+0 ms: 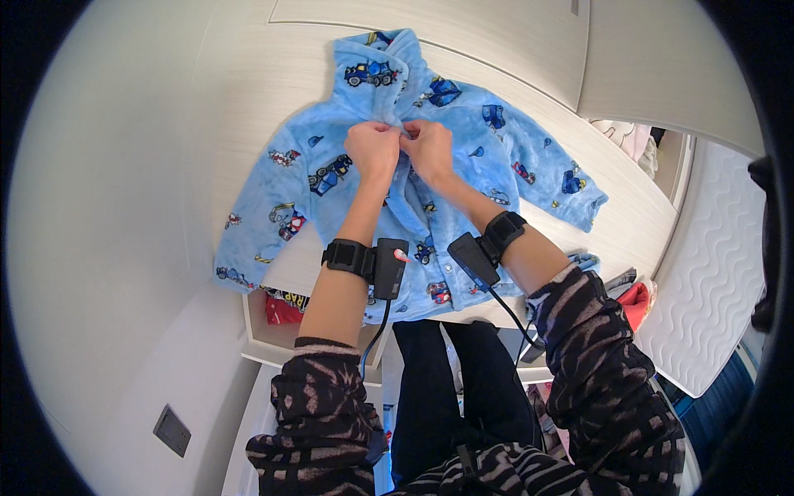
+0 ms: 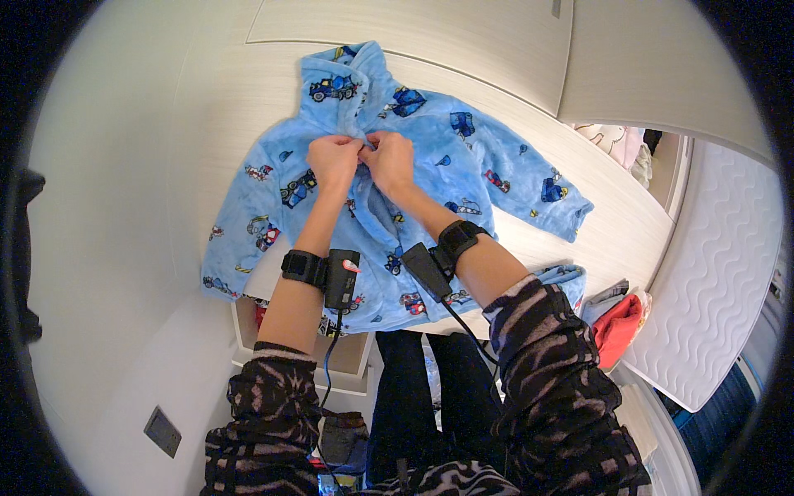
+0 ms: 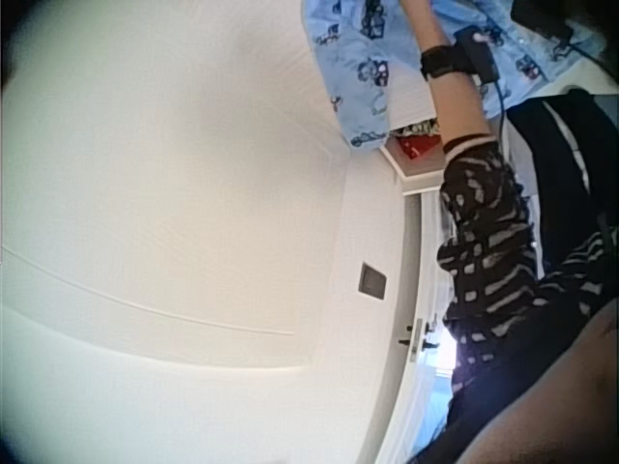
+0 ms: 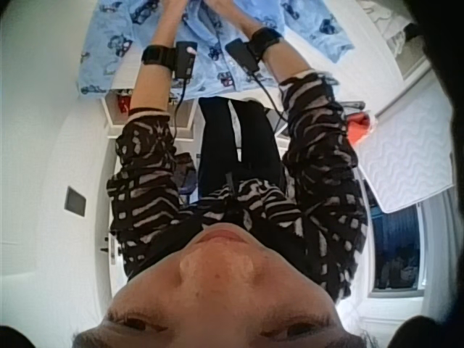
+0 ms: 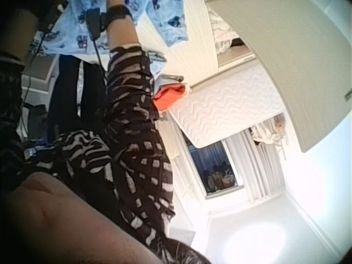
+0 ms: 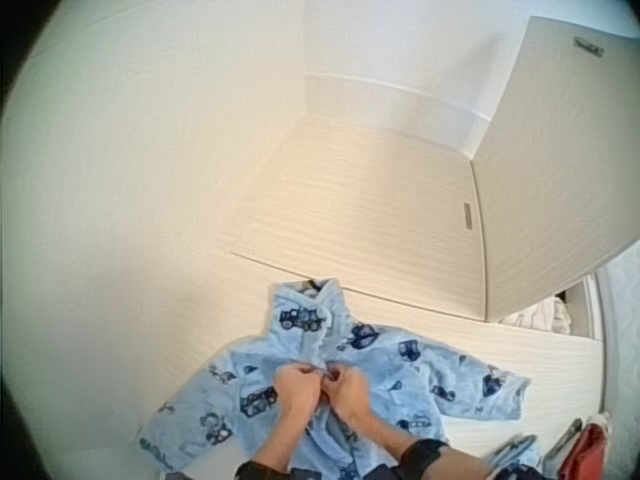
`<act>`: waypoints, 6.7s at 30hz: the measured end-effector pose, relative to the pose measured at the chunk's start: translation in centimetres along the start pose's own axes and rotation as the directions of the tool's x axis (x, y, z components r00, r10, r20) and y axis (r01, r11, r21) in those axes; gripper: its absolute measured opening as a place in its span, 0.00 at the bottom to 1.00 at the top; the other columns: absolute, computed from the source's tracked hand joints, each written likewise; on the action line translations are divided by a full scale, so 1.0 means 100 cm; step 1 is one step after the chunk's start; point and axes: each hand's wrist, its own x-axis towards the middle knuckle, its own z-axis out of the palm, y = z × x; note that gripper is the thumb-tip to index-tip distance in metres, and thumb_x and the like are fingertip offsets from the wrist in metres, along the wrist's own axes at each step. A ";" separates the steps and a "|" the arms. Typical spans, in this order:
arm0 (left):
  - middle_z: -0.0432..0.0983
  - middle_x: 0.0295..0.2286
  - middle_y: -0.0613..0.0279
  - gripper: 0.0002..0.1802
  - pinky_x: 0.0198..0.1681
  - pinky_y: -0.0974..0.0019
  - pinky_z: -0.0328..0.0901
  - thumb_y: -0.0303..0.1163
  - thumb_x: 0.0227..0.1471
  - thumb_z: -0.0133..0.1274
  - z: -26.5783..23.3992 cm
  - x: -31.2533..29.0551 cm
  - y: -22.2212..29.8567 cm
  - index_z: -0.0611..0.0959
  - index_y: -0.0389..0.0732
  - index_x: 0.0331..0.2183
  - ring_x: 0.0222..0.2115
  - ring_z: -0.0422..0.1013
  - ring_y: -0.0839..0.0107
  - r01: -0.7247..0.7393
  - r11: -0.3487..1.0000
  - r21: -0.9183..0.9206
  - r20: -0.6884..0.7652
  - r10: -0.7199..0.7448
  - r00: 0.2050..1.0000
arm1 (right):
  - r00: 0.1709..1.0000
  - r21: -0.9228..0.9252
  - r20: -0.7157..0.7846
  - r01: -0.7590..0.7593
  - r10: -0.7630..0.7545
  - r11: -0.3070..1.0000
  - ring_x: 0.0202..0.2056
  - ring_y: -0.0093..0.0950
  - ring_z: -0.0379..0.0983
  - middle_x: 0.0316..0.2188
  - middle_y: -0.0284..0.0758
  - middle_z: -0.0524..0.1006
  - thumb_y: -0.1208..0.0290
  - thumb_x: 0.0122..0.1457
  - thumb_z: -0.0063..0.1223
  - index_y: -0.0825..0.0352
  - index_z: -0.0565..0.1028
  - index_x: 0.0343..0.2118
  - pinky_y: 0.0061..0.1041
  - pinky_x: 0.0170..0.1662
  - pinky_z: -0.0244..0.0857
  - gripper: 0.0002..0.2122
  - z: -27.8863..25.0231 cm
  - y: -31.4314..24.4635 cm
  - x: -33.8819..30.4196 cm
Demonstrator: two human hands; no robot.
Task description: The person folds several pieces of children's clothing, including a blue patterned jacket and pants, and places them into drawers. They also handle a red garment and a grey item, folding and stacking them in the same storage unit.
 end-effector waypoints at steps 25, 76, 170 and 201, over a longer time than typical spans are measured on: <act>0.76 0.25 0.56 0.08 0.32 0.69 0.69 0.18 0.41 0.55 0.000 0.000 -0.018 0.77 0.29 0.29 0.25 0.73 0.70 -0.193 0.867 -0.459 0.018 0.226 0.974 | 0.922 -0.309 0.038 0.378 -0.386 0.873 0.30 0.37 0.75 0.28 0.43 0.77 0.75 0.50 0.50 0.69 0.76 0.31 0.30 0.33 0.67 0.07 -0.030 0.020 0.012; 0.77 0.18 0.59 0.04 0.23 0.75 0.66 0.22 0.41 0.57 0.009 -0.137 -0.076 0.82 0.31 0.23 0.17 0.71 0.76 0.061 0.972 -0.228 0.088 -0.042 0.995 | 0.972 0.091 0.214 -0.121 0.099 0.988 0.19 0.29 0.73 0.18 0.42 0.75 0.70 0.49 0.54 0.72 0.77 0.27 0.25 0.24 0.64 0.09 -0.036 0.054 -0.109; 0.76 0.18 0.61 0.10 0.22 0.73 0.64 0.27 0.36 0.62 0.018 -0.241 -0.115 0.82 0.31 0.25 0.19 0.71 0.75 0.279 0.932 -0.230 0.102 -0.262 0.960 | 0.922 0.203 0.263 -0.342 0.285 0.917 0.22 0.19 0.73 0.21 0.36 0.77 0.79 0.49 0.52 0.73 0.76 0.30 0.19 0.27 0.67 0.06 -0.062 0.103 -0.208; 0.75 0.18 0.54 0.06 0.26 0.60 0.65 0.30 0.37 0.59 0.016 -0.235 -0.100 0.81 0.38 0.19 0.20 0.72 0.58 -0.110 0.967 0.228 0.108 0.087 0.990 | 0.944 0.079 0.142 -0.311 0.298 0.947 0.19 0.22 0.73 0.17 0.38 0.77 0.72 0.48 0.56 0.73 0.77 0.25 0.22 0.24 0.65 0.08 -0.048 0.105 -0.206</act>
